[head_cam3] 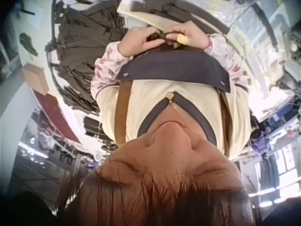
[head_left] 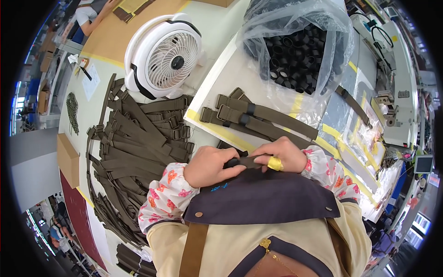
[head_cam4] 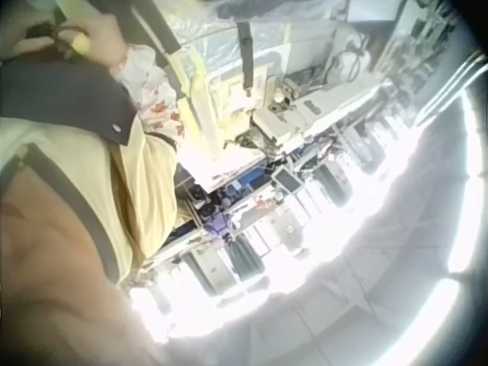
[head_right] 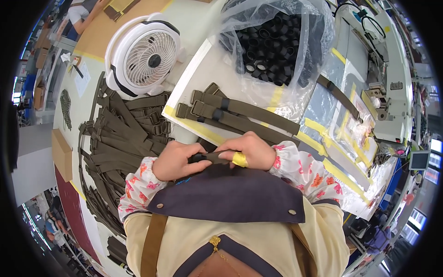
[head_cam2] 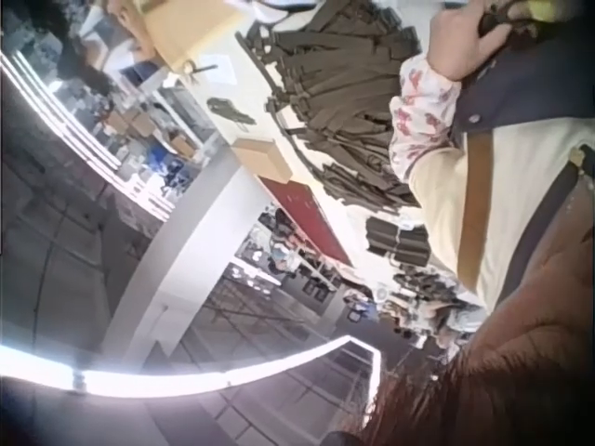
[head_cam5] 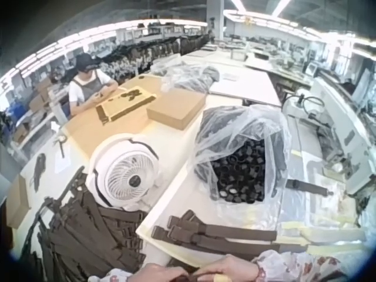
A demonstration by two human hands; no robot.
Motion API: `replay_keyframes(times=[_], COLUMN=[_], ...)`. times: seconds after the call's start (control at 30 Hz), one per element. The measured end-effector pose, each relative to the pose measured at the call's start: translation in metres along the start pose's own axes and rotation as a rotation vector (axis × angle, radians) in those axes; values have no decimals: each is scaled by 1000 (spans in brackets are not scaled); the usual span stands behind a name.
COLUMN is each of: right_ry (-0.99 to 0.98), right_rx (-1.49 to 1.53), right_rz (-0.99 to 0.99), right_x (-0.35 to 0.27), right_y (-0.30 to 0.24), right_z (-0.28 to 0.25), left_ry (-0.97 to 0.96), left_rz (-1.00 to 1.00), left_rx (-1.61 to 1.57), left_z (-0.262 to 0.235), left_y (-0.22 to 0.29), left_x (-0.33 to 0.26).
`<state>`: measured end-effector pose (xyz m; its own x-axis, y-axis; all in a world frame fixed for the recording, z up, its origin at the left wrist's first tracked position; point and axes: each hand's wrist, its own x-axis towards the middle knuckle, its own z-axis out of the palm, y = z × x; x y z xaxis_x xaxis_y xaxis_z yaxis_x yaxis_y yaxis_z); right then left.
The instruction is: Assembling plastic buckles and sliders onto nylon webbing straps.
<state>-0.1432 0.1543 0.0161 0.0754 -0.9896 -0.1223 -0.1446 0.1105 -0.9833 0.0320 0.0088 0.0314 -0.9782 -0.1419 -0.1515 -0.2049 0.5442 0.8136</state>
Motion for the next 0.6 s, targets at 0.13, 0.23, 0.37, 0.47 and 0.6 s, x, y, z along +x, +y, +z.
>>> replay_keyframes(times=[0.13,0.23,0.37,0.47,0.6], right_ry=[387,645,819,797,654], right_rx=[-435,-718,-975,-1149,-1018], right_rz=[-42,41,72,-1,-137], right_x=[-39,-78,-106,-94,-60], right_y=[3,24,61,66,57], right_z=[-48,-73,-91,-78,-36], left_ry=[123,269,423,439,251], left_rz=[29,176,328,390,340], left_rx=[155,435,617,565,499], left_z=[-30,-39,-29,-18,-6], left_y=[-22,-48,-66,-71,-86], left_x=[8,36,84,84,61])
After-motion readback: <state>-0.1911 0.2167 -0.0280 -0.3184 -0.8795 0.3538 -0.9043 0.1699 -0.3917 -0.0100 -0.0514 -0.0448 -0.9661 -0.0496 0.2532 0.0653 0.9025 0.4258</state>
